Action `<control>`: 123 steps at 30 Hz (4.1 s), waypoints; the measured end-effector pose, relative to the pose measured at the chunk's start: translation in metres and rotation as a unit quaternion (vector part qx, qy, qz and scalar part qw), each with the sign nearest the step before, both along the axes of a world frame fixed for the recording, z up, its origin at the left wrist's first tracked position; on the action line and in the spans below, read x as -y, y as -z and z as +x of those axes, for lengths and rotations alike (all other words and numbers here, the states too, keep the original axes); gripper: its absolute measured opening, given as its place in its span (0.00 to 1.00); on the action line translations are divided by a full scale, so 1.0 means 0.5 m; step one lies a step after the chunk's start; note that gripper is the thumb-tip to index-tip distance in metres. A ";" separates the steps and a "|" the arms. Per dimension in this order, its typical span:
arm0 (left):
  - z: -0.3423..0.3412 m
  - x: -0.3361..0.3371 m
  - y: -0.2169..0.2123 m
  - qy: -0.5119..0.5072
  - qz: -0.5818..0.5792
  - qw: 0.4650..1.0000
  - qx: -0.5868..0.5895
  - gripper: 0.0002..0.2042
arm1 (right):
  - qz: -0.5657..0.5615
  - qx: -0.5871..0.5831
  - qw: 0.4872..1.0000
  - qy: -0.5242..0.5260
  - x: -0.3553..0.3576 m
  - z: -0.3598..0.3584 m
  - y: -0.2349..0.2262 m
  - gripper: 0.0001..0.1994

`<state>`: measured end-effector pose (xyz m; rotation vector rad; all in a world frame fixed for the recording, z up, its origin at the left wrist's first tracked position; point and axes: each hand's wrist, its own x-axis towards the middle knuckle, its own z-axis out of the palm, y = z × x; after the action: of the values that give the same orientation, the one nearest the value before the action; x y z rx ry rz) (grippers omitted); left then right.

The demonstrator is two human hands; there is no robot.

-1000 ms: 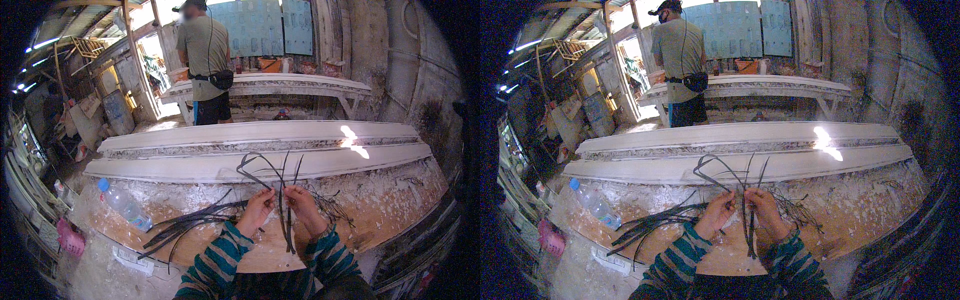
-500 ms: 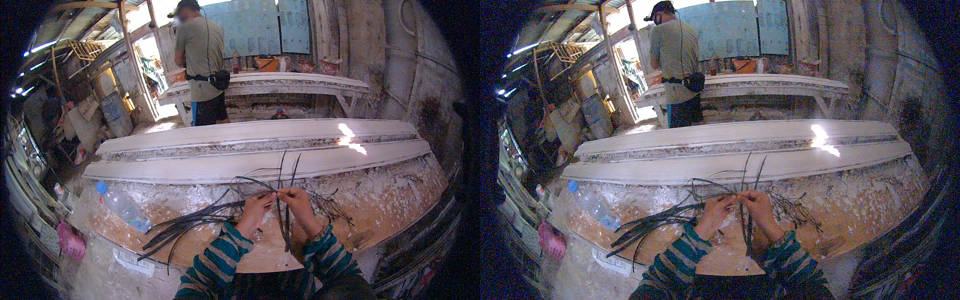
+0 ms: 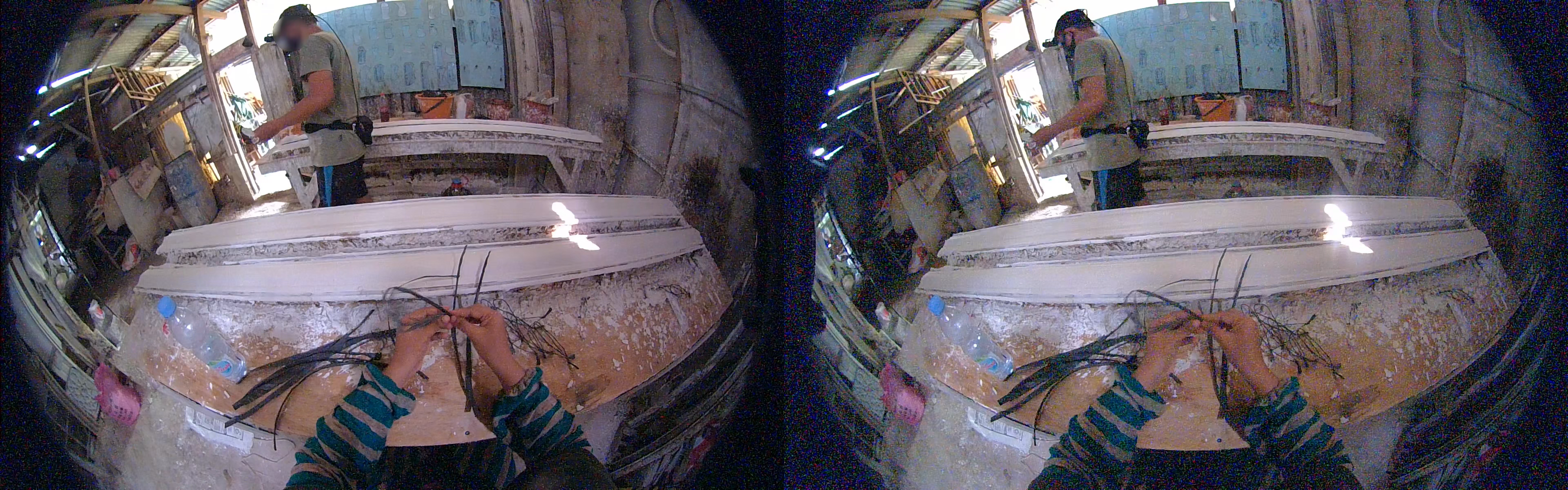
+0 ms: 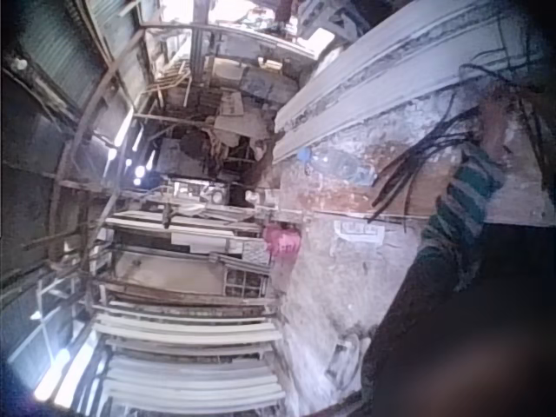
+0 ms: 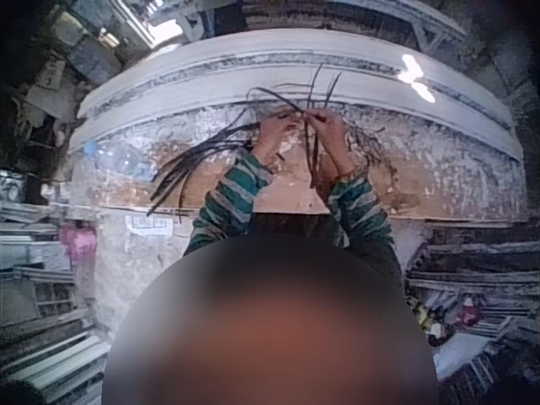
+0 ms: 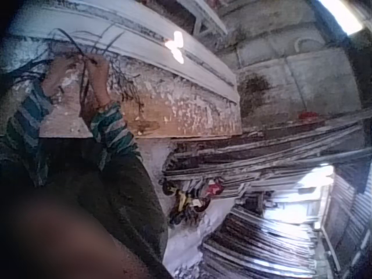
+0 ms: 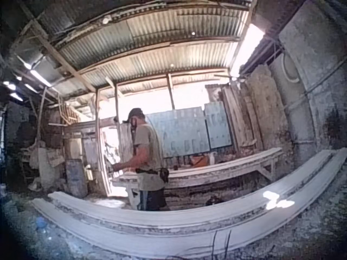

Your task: The person repeatedly picks up long, thin, dark strips from a pile on a workbench and separates them by hand into smaller pieces. The separated pieces are placed back on the workbench. A second person is visible in the background working on a large white object.

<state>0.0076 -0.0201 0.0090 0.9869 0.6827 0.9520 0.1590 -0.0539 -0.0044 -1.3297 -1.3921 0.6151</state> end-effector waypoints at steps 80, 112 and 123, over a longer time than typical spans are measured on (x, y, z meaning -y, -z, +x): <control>-0.026 -0.031 0.001 0.192 -0.009 0.970 -0.149 0.04 | 0.117 -0.046 0.989 0.079 -0.008 0.073 -0.056 0.18; -0.021 -0.047 0.033 0.175 -0.188 0.962 0.092 0.07 | 0.201 0.086 0.975 -0.032 0.019 -0.030 -0.042 0.06; -0.009 -0.017 0.015 0.064 -0.060 0.996 0.033 0.05 | -0.032 -0.345 0.936 -0.059 0.004 -0.031 -0.006 0.03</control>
<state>0.0031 -0.0113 0.0016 0.8794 0.6067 0.8173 0.1436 -0.0557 -0.0015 -0.9381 -0.8760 1.0915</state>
